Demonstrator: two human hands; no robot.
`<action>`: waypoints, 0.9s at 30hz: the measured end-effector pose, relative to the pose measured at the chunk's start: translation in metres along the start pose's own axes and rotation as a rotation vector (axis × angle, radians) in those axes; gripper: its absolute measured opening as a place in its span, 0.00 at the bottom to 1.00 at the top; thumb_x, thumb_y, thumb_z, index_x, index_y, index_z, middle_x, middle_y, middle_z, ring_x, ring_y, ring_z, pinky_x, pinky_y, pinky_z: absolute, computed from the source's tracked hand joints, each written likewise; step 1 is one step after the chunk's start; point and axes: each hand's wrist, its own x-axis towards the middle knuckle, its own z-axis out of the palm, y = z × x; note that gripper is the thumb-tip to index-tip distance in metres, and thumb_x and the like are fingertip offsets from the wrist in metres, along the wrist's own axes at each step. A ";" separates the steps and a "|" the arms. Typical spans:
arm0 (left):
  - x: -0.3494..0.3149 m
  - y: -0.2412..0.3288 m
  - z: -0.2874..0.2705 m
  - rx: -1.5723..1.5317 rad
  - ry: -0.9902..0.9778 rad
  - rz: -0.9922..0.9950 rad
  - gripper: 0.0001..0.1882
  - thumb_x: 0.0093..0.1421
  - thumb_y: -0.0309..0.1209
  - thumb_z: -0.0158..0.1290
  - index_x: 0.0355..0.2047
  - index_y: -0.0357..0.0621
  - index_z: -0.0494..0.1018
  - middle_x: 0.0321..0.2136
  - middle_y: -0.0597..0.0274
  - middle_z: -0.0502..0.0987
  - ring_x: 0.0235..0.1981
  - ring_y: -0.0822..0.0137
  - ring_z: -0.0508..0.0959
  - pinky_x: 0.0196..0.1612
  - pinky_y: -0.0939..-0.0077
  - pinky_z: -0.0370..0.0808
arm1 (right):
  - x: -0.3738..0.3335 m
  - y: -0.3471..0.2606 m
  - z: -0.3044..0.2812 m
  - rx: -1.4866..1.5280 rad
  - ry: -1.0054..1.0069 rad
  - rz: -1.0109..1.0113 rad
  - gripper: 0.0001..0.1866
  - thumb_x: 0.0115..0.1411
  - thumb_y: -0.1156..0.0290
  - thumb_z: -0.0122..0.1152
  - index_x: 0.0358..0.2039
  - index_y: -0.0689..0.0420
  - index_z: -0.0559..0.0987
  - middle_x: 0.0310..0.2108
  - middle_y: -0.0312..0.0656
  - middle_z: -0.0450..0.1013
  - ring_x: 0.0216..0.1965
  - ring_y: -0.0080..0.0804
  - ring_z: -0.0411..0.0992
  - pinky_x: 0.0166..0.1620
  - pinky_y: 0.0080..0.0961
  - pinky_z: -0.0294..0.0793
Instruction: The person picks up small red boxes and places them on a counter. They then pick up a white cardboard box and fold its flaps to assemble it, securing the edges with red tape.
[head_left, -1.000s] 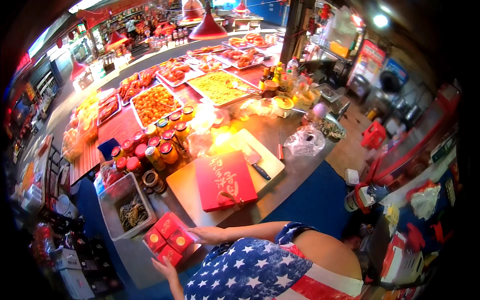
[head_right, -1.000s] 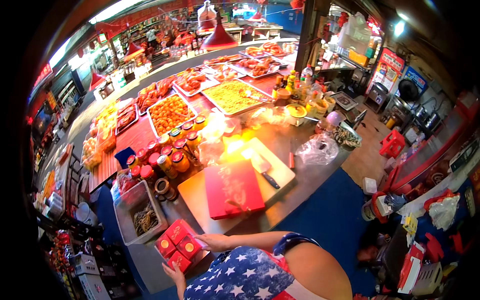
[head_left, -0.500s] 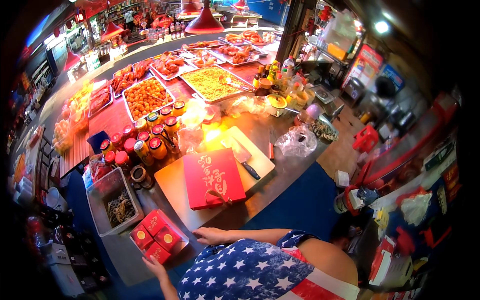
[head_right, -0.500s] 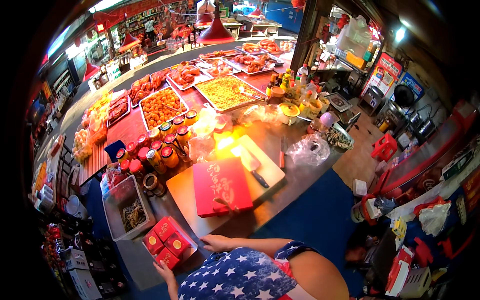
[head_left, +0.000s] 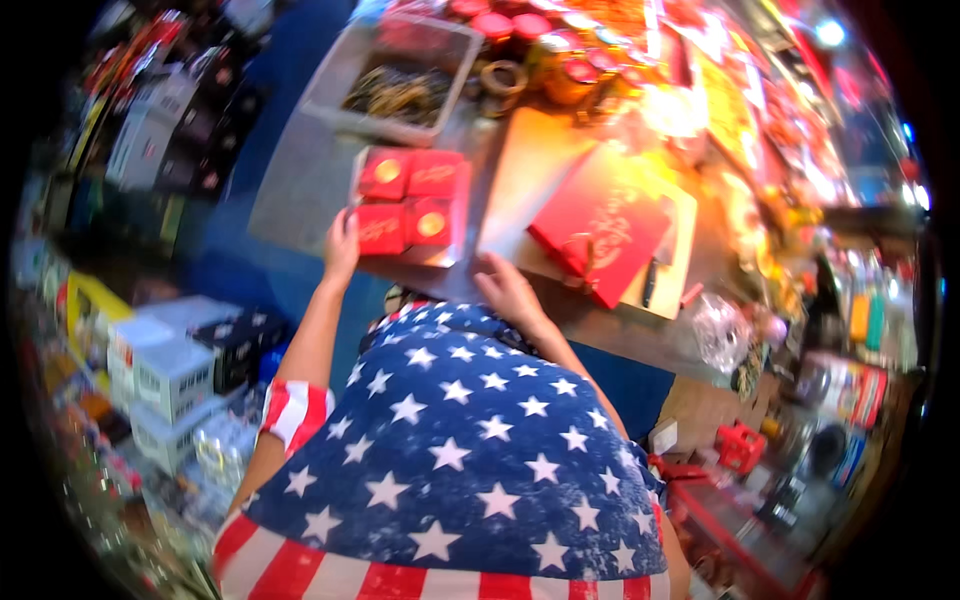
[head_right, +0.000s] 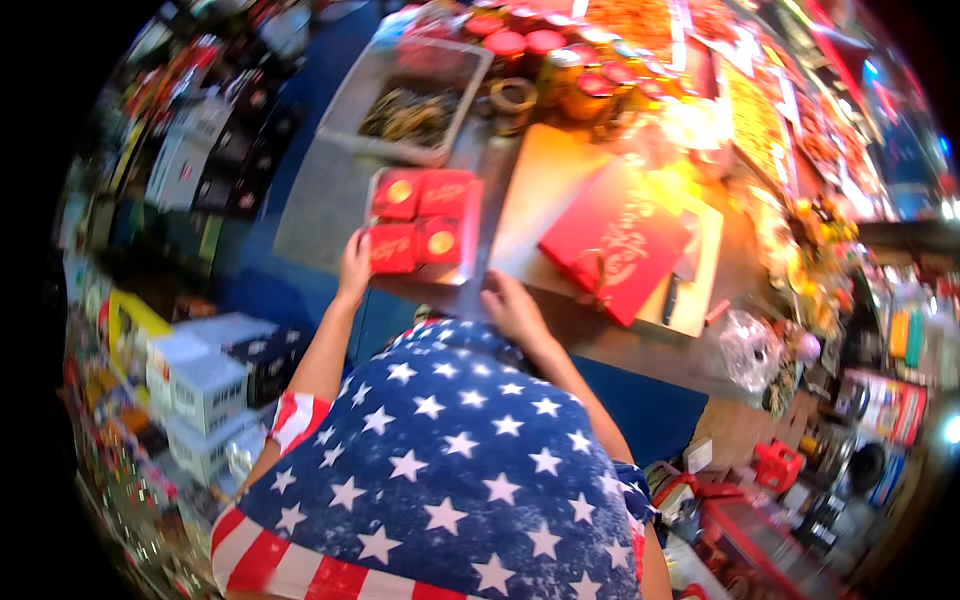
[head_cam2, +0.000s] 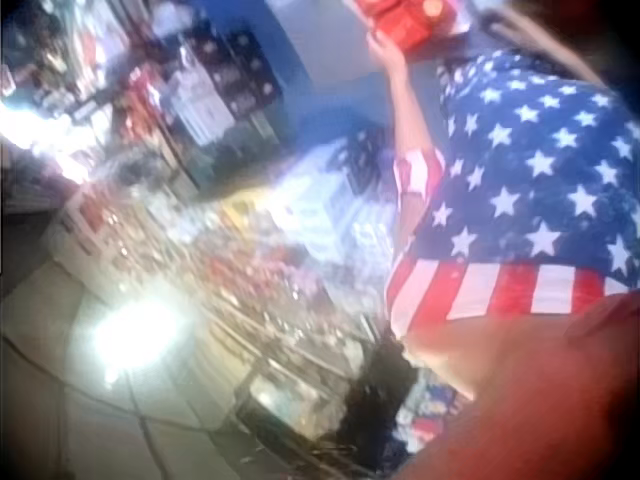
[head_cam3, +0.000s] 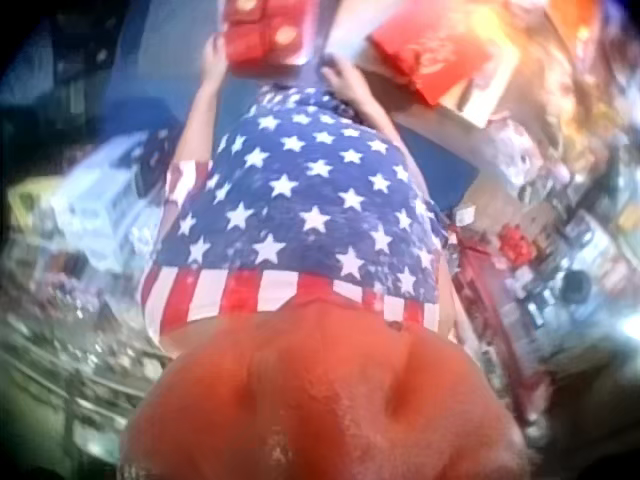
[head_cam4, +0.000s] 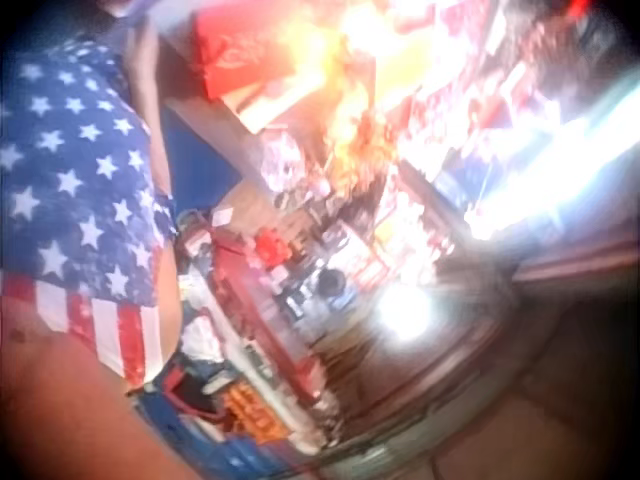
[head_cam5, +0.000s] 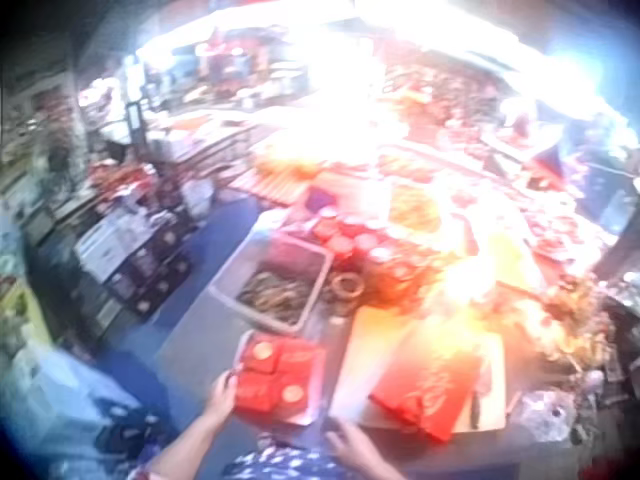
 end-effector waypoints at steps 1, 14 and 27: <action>-0.004 0.005 0.000 -0.045 0.006 -0.091 0.27 0.72 0.45 0.45 0.58 0.32 0.69 0.49 0.42 0.78 0.52 0.51 0.77 0.56 0.62 0.71 | -0.003 -0.009 -0.001 0.026 -0.015 0.042 0.25 0.65 0.67 0.59 0.60 0.61 0.70 0.53 0.54 0.74 0.46 0.41 0.78 0.50 0.34 0.76; 0.013 0.050 -0.003 0.330 0.007 0.037 0.28 0.63 0.37 0.56 0.61 0.41 0.67 0.57 0.45 0.71 0.59 0.46 0.70 0.62 0.57 0.67 | 0.035 -0.004 0.009 -0.039 -0.059 -0.012 0.29 0.66 0.67 0.59 0.64 0.65 0.65 0.55 0.54 0.73 0.43 0.37 0.77 0.49 0.31 0.76; 0.014 0.064 -0.006 0.298 -0.190 0.098 0.44 0.58 0.29 0.60 0.71 0.42 0.51 0.66 0.42 0.60 0.67 0.45 0.61 0.67 0.61 0.63 | 0.089 -0.016 0.039 -0.020 -0.071 -0.048 0.31 0.58 0.70 0.63 0.60 0.69 0.67 0.54 0.65 0.70 0.54 0.55 0.72 0.56 0.40 0.73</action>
